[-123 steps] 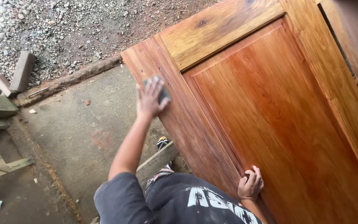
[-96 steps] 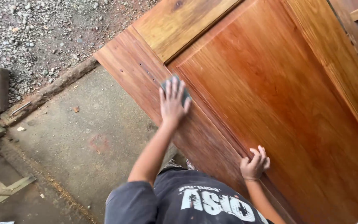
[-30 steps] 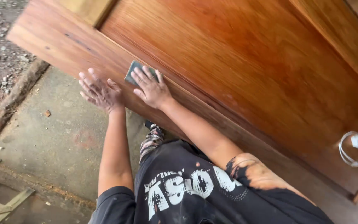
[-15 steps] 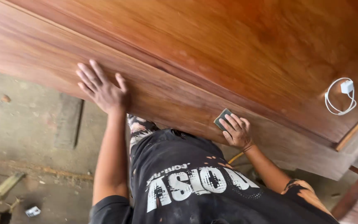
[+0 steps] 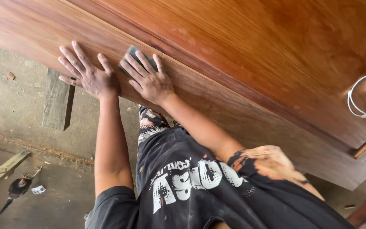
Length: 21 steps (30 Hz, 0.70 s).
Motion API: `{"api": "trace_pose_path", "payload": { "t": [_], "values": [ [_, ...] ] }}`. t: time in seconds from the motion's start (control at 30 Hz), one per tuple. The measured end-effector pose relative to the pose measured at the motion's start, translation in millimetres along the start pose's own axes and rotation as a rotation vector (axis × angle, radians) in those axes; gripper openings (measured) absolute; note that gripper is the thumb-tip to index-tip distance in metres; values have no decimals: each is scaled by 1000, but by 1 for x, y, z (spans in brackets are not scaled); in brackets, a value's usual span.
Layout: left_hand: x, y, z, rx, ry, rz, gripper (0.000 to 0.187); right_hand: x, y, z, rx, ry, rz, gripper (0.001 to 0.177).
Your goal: Sanding the surface and edges of a wooden door using sandpaper
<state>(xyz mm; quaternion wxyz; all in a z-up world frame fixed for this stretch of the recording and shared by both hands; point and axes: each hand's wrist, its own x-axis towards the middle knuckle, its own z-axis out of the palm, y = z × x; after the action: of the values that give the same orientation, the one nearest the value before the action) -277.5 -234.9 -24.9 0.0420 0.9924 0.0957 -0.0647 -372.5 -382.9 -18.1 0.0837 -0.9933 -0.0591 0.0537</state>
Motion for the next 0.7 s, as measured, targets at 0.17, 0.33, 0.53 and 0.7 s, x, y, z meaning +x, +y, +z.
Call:
{"api": "trace_pose_path", "payload": {
  "t": [0.17,0.33,0.53,0.7],
  "values": [
    [-12,-14,-25,-59,-159,130,74,-140,59,-26,42,429,-233,49],
    [-16,-18,-27,-73,-237,115,73,-301,145,7,-122,289,-143,53],
    [-6,-42,7,-87,-8,222,76,-182,76,2,-184,215,-132,59],
    [37,-123,3,-318,425,482,49,37,-52,12,-86,291,-232,47]
  ]
}}
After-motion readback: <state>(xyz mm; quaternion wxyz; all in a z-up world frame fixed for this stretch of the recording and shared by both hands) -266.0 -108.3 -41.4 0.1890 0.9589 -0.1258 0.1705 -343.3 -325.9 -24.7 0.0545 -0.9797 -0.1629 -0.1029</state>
